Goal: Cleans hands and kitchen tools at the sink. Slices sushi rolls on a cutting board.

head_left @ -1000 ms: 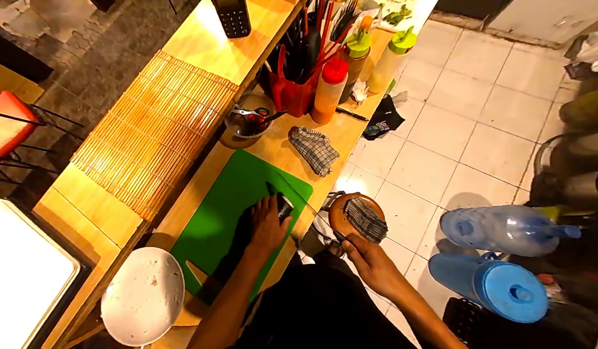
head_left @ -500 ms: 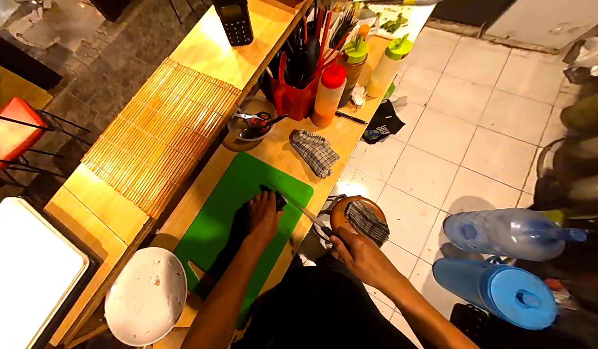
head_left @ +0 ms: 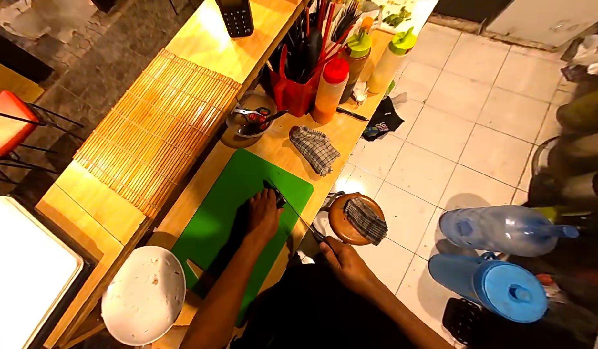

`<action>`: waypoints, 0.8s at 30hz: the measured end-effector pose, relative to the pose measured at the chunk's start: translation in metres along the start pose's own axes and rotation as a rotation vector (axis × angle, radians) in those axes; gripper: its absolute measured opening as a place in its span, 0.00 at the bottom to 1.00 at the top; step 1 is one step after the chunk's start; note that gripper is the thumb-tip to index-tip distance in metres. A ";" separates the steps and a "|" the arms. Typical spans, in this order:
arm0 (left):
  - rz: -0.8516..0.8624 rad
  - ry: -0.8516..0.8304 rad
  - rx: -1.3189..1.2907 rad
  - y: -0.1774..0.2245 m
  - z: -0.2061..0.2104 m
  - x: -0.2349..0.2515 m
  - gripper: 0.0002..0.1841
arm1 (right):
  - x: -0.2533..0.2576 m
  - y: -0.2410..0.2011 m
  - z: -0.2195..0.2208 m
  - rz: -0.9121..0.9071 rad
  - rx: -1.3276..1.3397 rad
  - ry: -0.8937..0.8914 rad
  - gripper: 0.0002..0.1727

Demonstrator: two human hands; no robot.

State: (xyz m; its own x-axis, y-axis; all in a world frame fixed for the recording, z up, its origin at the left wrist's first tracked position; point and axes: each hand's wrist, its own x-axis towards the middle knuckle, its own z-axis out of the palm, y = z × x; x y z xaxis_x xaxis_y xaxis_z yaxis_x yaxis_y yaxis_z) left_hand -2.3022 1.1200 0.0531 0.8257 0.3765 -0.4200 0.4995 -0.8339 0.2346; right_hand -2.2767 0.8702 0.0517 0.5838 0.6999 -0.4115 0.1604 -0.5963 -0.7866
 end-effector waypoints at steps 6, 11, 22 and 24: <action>0.000 0.023 -0.071 -0.004 -0.005 -0.005 0.39 | -0.001 0.007 -0.013 0.046 0.191 0.001 0.24; -0.057 -0.025 -0.114 -0.017 -0.017 -0.017 0.43 | -0.020 0.029 -0.029 0.060 0.296 0.175 0.24; 0.357 0.238 0.097 -0.044 -0.025 -0.024 0.36 | -0.043 0.058 -0.026 0.119 0.345 0.252 0.24; 0.553 0.164 0.131 -0.046 -0.023 -0.019 0.40 | -0.042 0.059 -0.025 0.127 0.347 0.243 0.24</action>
State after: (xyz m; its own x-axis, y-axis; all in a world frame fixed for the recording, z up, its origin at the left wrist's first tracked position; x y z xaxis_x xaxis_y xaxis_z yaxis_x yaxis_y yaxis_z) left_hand -2.3343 1.1607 0.0706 0.9893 -0.0794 -0.1228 -0.0445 -0.9632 0.2651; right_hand -2.2718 0.7954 0.0343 0.7587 0.4916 -0.4274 -0.1773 -0.4755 -0.8617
